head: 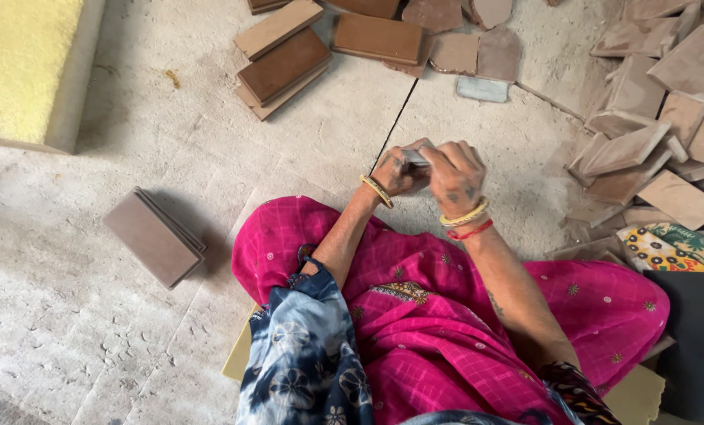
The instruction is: The person sits on the floor and smooths rectangular wooden blocks using a sanding block. They pick up each block, rub its surfaces with the sanding block, and place the finished pieces into a growing stack nearby.
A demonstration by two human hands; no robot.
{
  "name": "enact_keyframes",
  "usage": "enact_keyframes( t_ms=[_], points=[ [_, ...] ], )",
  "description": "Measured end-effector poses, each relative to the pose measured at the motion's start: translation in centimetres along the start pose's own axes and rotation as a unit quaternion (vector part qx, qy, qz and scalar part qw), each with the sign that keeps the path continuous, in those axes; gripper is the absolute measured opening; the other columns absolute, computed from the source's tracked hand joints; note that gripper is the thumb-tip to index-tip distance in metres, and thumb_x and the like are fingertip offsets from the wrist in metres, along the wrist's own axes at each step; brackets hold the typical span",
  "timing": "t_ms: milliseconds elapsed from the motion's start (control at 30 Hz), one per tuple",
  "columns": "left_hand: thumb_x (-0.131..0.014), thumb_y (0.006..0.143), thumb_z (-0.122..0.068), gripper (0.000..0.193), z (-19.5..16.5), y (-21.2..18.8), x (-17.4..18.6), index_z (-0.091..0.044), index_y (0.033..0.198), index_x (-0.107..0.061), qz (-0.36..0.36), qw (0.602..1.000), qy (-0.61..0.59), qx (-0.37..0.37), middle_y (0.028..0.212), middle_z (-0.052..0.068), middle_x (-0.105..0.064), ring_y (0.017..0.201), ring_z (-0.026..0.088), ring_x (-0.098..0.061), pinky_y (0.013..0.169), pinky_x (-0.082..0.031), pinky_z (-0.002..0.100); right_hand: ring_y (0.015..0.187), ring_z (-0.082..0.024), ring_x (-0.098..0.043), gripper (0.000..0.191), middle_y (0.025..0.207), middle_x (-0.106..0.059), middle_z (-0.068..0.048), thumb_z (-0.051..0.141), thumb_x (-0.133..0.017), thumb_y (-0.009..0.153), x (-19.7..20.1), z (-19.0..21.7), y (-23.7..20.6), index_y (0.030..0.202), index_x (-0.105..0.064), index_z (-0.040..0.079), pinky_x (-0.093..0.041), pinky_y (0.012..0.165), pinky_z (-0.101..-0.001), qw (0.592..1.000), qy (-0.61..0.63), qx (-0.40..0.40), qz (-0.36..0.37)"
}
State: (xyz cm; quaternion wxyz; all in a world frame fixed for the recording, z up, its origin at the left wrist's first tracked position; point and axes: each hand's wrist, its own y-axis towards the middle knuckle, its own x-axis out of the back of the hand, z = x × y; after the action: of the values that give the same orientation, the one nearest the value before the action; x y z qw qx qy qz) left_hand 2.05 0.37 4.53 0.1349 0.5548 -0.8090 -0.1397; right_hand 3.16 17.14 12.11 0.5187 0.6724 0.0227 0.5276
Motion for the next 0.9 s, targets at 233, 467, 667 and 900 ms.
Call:
enact_keyframes(
  t_ms=[233,467,667,900],
  points=[
    [-0.078,0.083,-0.013,0.041,1.3,0.0,1.2,-0.008,0.121,-0.063,0.033,0.992,0.105,0.057,0.09,0.005,-0.074,0.084,0.011,-0.069,0.079,-0.055,0.031,0.077,-0.017,-0.061,0.012,0.086,-0.066,-0.001,0.002,-0.069,0.094,1.3,-1.5,0.0,0.097,-0.076,0.012,-0.05,0.064,-0.0307,0.996,-0.022,-0.009,0.08],
    [-0.072,0.083,-0.008,0.03,3.8,-0.3,0.2,-0.011,0.112,-0.067,0.026,0.995,0.09,0.015,0.093,0.007,-0.077,0.086,0.015,-0.071,0.081,-0.06,0.034,0.081,-0.019,-0.061,0.006,0.09,-0.064,-0.001,0.007,-0.068,0.098,1.4,-1.3,-0.3,0.1,-0.071,0.013,-0.05,0.066,-0.0328,0.992,-0.067,-0.021,0.106],
    [-0.071,0.082,-0.003,0.031,5.8,-0.9,0.1,-0.008,0.112,-0.068,0.014,0.995,0.094,0.021,0.094,0.009,-0.077,0.085,0.017,-0.075,0.08,-0.061,0.032,0.079,-0.019,-0.06,0.012,0.086,-0.062,0.0,0.007,-0.069,0.097,-0.4,-0.3,-0.4,0.101,-0.074,0.016,-0.048,0.066,-0.0324,0.994,-0.024,-0.029,0.102],
    [-0.084,0.084,-0.019,0.031,3.1,0.3,1.8,-0.008,0.109,-0.069,0.011,0.991,0.008,0.13,0.089,0.004,-0.072,0.085,0.019,-0.068,0.078,-0.057,0.033,0.092,-0.031,-0.065,0.016,0.099,-0.067,-0.01,0.021,-0.074,0.096,3.3,-6.7,-7.8,0.098,-0.068,0.006,-0.054,0.076,-0.0443,0.976,-0.041,-0.185,0.109]
  ],
)
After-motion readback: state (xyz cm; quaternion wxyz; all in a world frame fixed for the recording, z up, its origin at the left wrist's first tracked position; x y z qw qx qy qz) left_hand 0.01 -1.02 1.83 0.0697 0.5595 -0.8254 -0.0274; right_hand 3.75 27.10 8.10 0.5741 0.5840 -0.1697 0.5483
